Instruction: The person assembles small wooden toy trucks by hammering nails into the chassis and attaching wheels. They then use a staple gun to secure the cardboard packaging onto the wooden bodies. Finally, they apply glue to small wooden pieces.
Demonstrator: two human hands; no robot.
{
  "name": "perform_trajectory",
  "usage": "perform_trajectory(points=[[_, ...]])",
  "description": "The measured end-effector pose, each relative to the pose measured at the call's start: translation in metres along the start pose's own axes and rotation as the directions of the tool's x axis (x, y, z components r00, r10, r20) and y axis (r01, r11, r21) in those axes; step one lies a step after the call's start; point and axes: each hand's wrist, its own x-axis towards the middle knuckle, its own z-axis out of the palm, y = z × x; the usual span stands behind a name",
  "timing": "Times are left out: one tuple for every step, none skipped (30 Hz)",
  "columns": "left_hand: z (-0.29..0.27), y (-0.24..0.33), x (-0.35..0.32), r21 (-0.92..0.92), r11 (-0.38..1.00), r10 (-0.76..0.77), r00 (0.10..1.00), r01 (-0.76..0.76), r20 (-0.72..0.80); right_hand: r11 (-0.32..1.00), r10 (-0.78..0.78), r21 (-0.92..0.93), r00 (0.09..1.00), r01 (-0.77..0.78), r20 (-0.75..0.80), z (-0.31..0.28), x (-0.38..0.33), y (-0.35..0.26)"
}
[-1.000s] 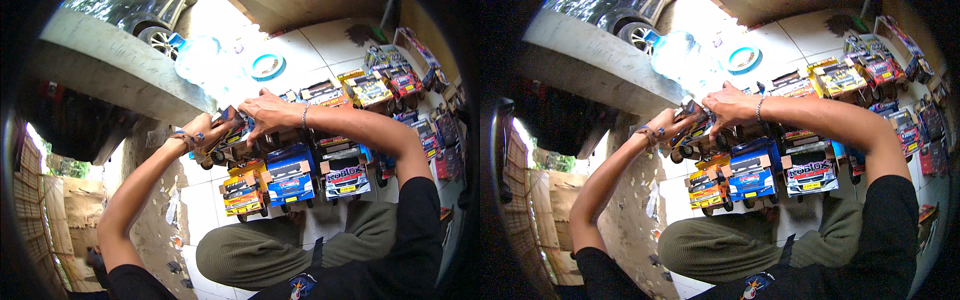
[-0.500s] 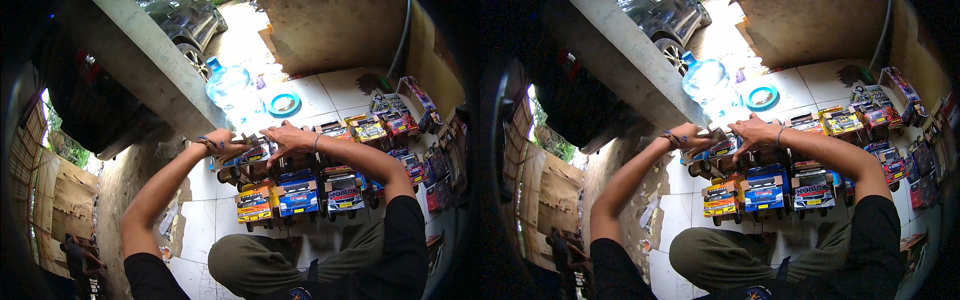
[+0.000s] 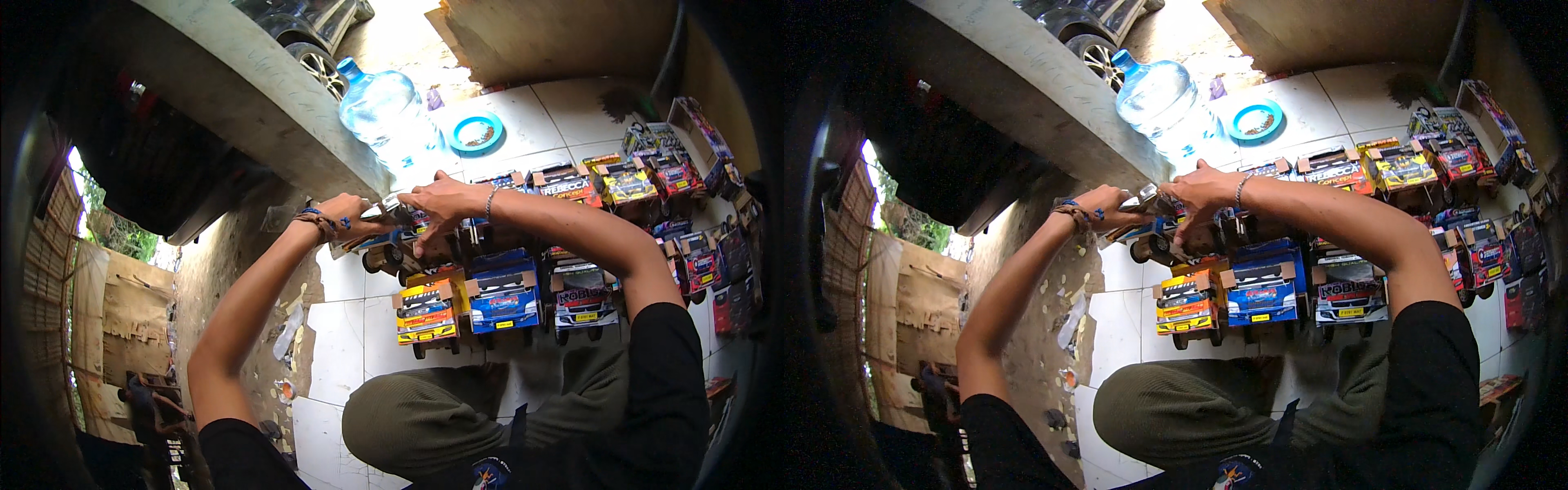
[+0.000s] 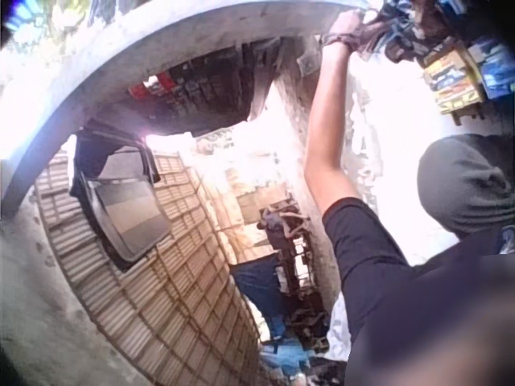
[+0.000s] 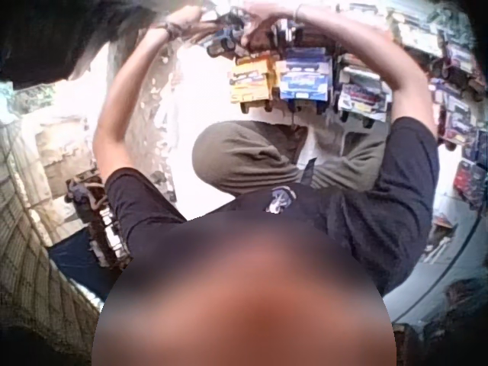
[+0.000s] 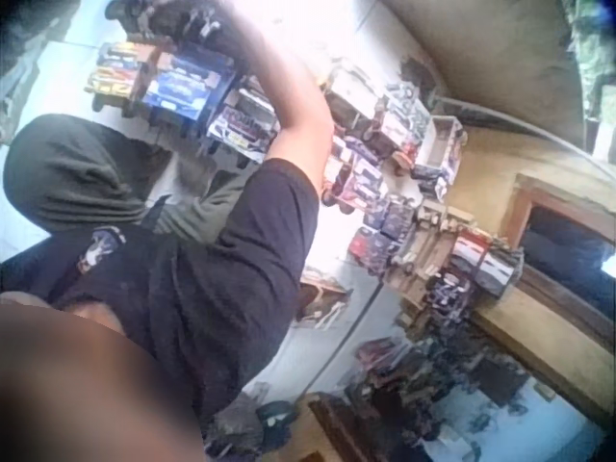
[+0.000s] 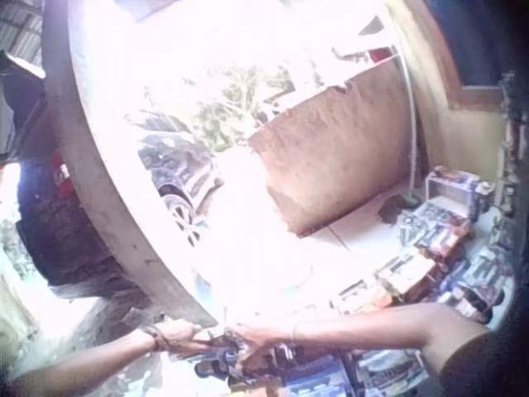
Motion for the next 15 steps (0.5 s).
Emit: perform_trajectory(points=[[-0.001,0.0,-0.001,0.003,1.0,-0.001,1.0,0.001,-0.004,1.0,-0.01,0.013,1.0,0.01,0.002,-0.001,0.001,0.0],[-0.002,0.001,-0.002,0.004,1.0,-0.009,1.0,0.009,0.0,1.0,-0.013,0.019,1.0,0.013,-0.005,-0.001,0.003,0.0],[-0.003,0.002,-0.002,-0.001,0.999,-0.037,0.999,0.037,0.006,0.999,-0.023,0.033,1.0,0.024,-0.012,-0.001,0.004,0.0],[-0.004,0.003,-0.001,0.015,1.0,-0.023,1.0,0.023,0.001,0.999,-0.032,0.033,0.999,0.033,-0.024,-0.001,0.004,0.0],[-0.004,0.003,-0.002,0.017,1.0,-0.015,1.0,0.015,0.0,0.999,-0.036,0.022,0.998,0.037,-0.044,0.0,0.005,0.0],[-0.005,0.004,-0.002,0.016,1.0,-0.019,1.0,0.019,0.001,1.0,-0.019,-0.003,0.999,0.019,-0.036,0.001,0.006,-0.002],[-0.005,0.004,-0.002,0.031,0.999,-0.024,1.0,0.024,-0.003,0.999,-0.031,-0.032,0.999,0.031,-0.021,0.001,0.005,-0.001],[-0.005,0.004,-0.002,0.05,0.999,0.003,1.0,-0.002,-0.021,0.999,-0.032,-0.024,0.999,0.031,-0.022,0.001,0.006,-0.002],[-0.006,0.004,-0.002,0.065,0.998,0.024,0.999,-0.022,-0.03,0.999,-0.032,-0.018,0.999,0.031,-0.018,0.001,0.005,-0.001],[-0.007,0.003,-0.001,0.082,0.996,0.036,0.999,-0.033,-0.036,0.999,-0.02,-0.027,1.0,0.02,-0.013,0.002,0.005,-0.001],[-0.007,0.003,0.0,0.111,0.993,0.042,0.998,-0.037,-0.043,0.999,-0.034,-0.01,0.999,0.034,-0.026,0.002,0.004,-0.001],[-0.008,0.002,0.002,0.141,0.989,0.04,0.998,-0.033,-0.046,0.999,-0.038,-0.007,0.999,0.038,-0.036,0.002,0.004,-0.001],[-0.009,0.002,0.003,0.171,0.985,0.037,0.998,-0.028,-0.049,0.999,-0.036,-0.013,0.999,0.036,-0.039,0.002,0.004,-0.001],[-0.01,0.001,0.005,0.188,0.98,0.072,0.995,-0.058,-0.065,0.999,-0.04,0.001,0.998,0.04,-0.046,0.002,0.004,-0.001],[-0.011,0.001,0.007,0.206,0.975,0.107,0.991,-0.088,-0.08,0.999,-0.036,0.006,0.998,0.037,-0.045,0.002,0.004,0.0]])
